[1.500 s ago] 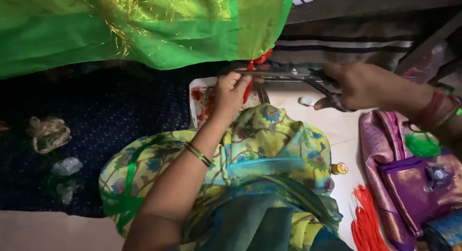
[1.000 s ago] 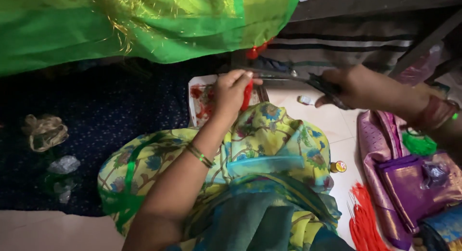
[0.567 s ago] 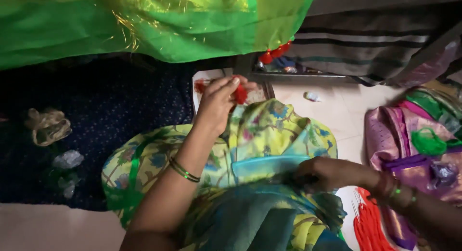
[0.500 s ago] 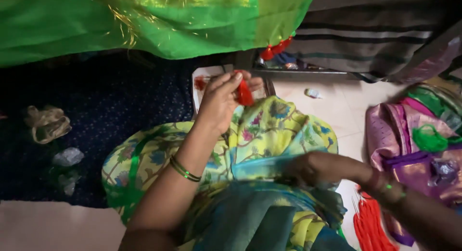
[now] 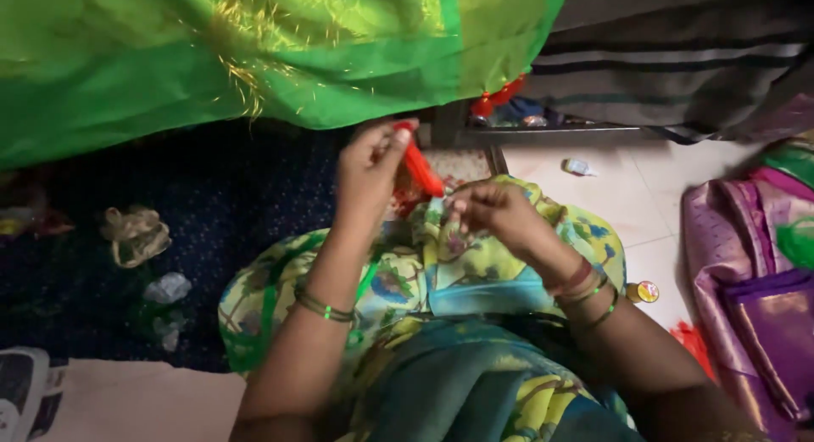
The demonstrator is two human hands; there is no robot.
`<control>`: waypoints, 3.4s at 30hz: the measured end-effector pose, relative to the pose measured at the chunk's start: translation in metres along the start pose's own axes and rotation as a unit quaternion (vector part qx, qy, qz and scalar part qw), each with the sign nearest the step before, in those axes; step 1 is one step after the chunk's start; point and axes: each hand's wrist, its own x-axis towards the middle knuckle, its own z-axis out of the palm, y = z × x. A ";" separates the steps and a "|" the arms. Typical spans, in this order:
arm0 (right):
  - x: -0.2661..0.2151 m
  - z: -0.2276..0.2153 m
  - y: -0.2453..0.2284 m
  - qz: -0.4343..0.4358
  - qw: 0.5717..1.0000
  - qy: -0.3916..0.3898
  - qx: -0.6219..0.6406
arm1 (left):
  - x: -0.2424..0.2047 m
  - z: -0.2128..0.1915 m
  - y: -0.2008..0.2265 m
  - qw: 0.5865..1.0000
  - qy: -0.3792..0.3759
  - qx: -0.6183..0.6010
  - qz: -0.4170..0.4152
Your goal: The recorder is attaching decorative tassels and green ribbon to the edge of a green saree.
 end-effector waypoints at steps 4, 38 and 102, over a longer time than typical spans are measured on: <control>-0.005 -0.015 -0.017 -0.055 0.897 0.200 -0.391 | 0.022 0.041 0.012 0.990 -0.065 -0.120 -0.044; -0.108 0.045 -0.074 -0.163 0.850 0.140 -0.481 | -0.101 0.073 -0.020 0.949 -0.295 0.006 0.109; -0.257 -0.095 0.038 -0.125 0.735 0.586 -0.317 | -0.110 0.199 0.008 0.960 -0.279 -0.002 -0.013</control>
